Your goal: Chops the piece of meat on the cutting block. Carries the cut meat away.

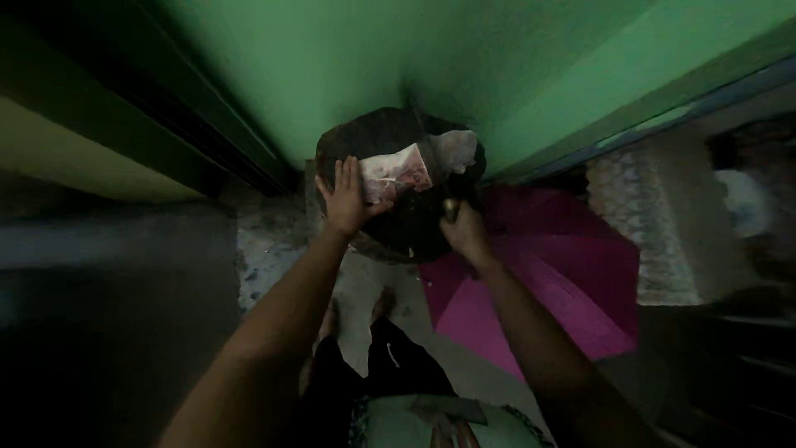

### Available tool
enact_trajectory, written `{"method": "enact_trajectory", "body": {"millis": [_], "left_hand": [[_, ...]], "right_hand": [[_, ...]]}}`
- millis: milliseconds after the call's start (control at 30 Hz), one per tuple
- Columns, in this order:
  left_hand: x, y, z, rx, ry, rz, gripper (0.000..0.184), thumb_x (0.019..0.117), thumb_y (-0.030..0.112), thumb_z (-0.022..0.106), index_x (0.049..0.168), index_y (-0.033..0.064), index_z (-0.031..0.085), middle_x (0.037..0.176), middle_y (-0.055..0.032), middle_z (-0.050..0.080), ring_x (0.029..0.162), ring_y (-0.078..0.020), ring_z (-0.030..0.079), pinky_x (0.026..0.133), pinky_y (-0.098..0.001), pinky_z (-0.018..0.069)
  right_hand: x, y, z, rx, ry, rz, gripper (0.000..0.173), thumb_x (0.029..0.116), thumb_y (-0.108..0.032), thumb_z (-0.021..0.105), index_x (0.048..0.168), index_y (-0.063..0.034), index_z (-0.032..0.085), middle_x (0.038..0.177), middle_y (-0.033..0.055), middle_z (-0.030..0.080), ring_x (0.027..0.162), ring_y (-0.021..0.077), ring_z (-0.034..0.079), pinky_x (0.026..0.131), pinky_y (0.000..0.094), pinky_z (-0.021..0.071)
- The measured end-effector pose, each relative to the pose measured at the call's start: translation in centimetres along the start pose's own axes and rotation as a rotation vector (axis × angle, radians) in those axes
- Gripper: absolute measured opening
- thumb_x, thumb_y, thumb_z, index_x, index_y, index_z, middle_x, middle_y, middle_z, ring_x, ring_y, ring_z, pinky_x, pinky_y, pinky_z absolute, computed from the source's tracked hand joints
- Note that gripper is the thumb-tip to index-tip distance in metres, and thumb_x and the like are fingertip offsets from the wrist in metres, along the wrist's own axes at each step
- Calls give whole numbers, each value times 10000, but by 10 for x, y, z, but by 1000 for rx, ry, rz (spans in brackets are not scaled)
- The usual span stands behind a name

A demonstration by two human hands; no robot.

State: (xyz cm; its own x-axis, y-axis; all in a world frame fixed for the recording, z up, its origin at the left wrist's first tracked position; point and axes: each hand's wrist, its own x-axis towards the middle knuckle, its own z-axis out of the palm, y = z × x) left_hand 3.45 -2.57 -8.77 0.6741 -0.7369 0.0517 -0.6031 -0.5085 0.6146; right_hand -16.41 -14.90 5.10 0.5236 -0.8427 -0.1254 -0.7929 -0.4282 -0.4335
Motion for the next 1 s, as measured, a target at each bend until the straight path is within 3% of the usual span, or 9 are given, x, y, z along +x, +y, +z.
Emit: {"method": "enact_trajectory", "body": {"millis": [67,100,467,567,667,800,900,933,1000], "left_hand": [[2,1,-2,-4,-5,-5,1244,743,707,760,1623,36,192,1671,-181,246,1560,-389,162,1155,-770,2],[-3,2,1,-3,-10,-6,1235,747,699,760,1621,33,196,1670,-182,247,1558,-392,168,1152,-774,9],[1,6,-3,9,-47,-39,1246,748,677,777,1632,51,160,1690,-166,194,1567,-382,130,1146,-780,-16],[0,7,-4,1,-48,-46,1234,743,669,783,1630,59,181,1687,-163,207,1566,-380,137,1152,-778,-8],[0,4,-2,10,-44,-39,1250,734,705,766,1630,58,182,1687,-161,207,1567,-380,131,1152,-778,-8],[-1,4,-3,16,-41,-26,1253,736,708,762,1626,43,184,1685,-166,213,1565,-388,136,1142,-788,-2],[-3,3,-1,5,-18,-17,1239,735,700,768,1620,39,206,1674,-171,244,1559,-401,155,1138,-795,7],[-5,3,-1,7,-20,-19,1239,735,709,761,1622,47,205,1674,-165,246,1560,-397,155,1140,-792,8],[-3,4,-2,-9,-34,-24,1242,735,701,770,1628,61,191,1683,-154,227,1566,-382,137,1144,-784,-9]], "right_hand": [[14,11,20,-114,-275,243,526,971,-234,675,1403,3,493,1134,253,677,1015,404,687,883,580,551],[13,13,18,-129,-320,274,521,963,-220,687,1391,9,496,1109,258,678,988,409,691,855,581,560],[-9,-7,-23,212,-236,204,467,967,-245,718,1340,-33,536,921,184,668,691,266,675,682,450,595],[-24,-35,-70,375,-92,-22,367,960,-220,709,1239,-29,567,817,86,651,580,161,634,552,344,585],[-33,-67,-119,500,170,-390,267,965,-214,682,1137,-46,566,821,-30,655,610,51,645,546,252,596],[-11,-106,-144,634,537,-689,206,927,-123,692,992,-99,497,746,-80,627,582,72,656,547,300,627],[0,-75,-92,457,445,-475,285,917,-134,713,1070,45,552,773,33,644,609,110,656,578,321,613],[-1,-48,-58,321,295,-281,367,907,-158,720,1142,86,578,816,117,662,639,181,670,606,381,613],[2,2,-1,64,-75,119,451,920,-188,725,1273,50,576,1012,255,682,841,372,703,760,561,591]]}}
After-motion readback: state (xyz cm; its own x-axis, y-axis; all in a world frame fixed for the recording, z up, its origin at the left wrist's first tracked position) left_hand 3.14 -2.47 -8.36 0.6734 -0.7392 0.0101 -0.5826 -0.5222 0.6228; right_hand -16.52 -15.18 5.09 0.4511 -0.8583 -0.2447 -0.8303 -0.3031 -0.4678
